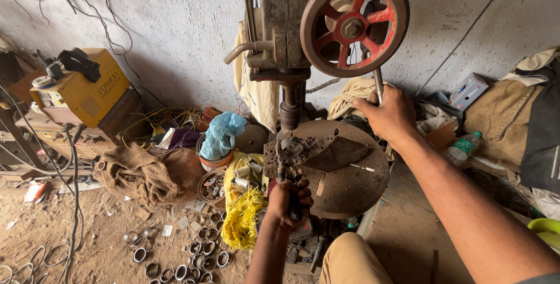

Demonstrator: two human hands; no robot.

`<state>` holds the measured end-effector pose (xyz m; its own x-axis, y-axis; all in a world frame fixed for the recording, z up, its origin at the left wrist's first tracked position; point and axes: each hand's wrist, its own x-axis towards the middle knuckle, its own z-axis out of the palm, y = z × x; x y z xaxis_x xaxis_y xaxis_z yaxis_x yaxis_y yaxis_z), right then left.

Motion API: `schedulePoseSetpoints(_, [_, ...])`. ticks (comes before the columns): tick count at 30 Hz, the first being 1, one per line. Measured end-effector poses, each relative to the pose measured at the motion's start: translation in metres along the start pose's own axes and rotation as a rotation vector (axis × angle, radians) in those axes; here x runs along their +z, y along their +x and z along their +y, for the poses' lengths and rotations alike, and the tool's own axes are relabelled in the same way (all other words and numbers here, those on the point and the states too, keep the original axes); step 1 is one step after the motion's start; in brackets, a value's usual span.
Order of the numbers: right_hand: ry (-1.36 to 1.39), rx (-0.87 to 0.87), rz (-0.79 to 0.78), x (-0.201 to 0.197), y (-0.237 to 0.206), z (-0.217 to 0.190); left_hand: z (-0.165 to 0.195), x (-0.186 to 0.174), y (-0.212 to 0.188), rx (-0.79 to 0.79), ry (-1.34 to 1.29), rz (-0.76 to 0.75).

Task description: The person operates a drill press to drill holes into a metal piece held with pliers. They repeatedly turn the handwheel to lower the drill bit, then raise it to clear metal shavings.

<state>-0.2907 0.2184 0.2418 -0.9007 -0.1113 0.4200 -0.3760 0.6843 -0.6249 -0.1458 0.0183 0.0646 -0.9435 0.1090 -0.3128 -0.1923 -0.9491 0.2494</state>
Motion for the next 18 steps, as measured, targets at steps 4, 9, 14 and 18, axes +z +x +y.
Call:
schedulePoseSetpoints(4, [0.002, -0.087, 0.054, 0.011, 0.006, 0.014, 0.007, -0.001, -0.006, -0.067, 0.125, -0.062])
schedulePoseSetpoints(9, [0.021, -0.112, 0.12, 0.031, 0.014, 0.027, 0.033, 0.001, -0.015, 0.027, 0.278, -0.057])
schedulePoseSetpoints(14, [-0.032, -0.241, 0.209, 0.039, 0.015, 0.033, 0.022, 0.0, -0.009, 0.021, 0.138, -0.01])
schedulePoseSetpoints(18, [-0.024, -0.164, 0.132, 0.031, 0.011, 0.031, 0.019, -0.005, -0.008, -0.002, 0.087, 0.0])
